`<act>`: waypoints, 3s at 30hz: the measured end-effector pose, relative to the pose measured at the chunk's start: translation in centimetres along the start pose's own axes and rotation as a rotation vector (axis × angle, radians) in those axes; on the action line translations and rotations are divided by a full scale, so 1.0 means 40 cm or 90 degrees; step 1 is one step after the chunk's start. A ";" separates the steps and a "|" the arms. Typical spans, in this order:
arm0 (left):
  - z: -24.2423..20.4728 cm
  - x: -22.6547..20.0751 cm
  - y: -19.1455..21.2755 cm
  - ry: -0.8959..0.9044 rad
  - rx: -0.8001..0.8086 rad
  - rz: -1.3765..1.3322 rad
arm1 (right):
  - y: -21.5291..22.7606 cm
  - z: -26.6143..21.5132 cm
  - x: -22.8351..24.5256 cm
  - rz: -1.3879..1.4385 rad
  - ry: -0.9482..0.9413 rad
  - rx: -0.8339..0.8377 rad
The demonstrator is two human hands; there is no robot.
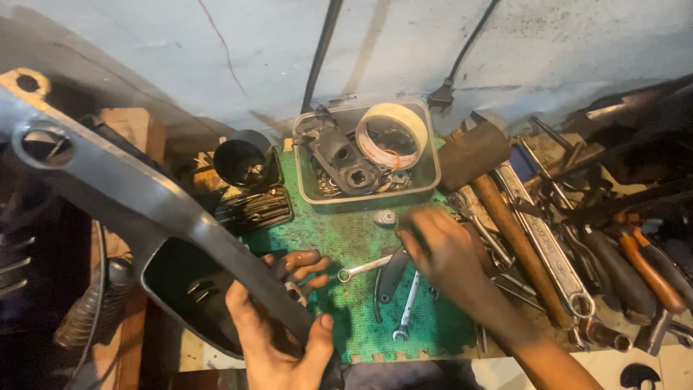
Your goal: The person holds a black motorcycle part and applies a white liquid from a bottle to a specific area. They then use a small metal tool to spread the liquid and a cloth to wipe the surface. The person repeats the application and wiping process on the part.
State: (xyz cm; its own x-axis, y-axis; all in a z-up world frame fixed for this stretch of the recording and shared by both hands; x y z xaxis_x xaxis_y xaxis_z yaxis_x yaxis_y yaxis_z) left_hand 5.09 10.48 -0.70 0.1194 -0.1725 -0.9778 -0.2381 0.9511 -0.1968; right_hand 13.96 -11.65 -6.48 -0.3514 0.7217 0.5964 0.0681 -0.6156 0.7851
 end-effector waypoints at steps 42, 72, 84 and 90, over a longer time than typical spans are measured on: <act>-0.010 -0.050 -0.003 0.015 0.065 -0.054 | -0.007 -0.046 0.209 0.053 0.191 0.174; -0.022 -0.022 0.009 0.076 0.041 0.000 | -0.085 0.016 0.244 0.671 -0.191 0.026; -0.015 -0.037 0.016 0.046 0.017 0.103 | 0.022 0.049 0.267 0.342 -0.017 -0.144; -0.010 -0.063 -0.002 -0.012 0.028 0.064 | 0.069 -0.051 0.319 0.081 0.343 -0.337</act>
State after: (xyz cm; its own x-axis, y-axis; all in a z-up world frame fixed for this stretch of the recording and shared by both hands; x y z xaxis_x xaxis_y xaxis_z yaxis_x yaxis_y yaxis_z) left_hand 4.41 10.76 1.76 0.1158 -0.0713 -0.9907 -0.2080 0.9736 -0.0944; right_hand 7.76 -4.81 2.96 -0.7873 0.4639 0.4062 -0.2695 -0.8514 0.4501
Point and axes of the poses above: each hand's wrist, its own z-axis towards the middle knuckle, its own y-axis out of the back of the hand, x = y × z, the point moved 9 cm from there along z, towards the middle knuckle, and after that the axes turned 6 degrees about -z, right-handed, at the moved point
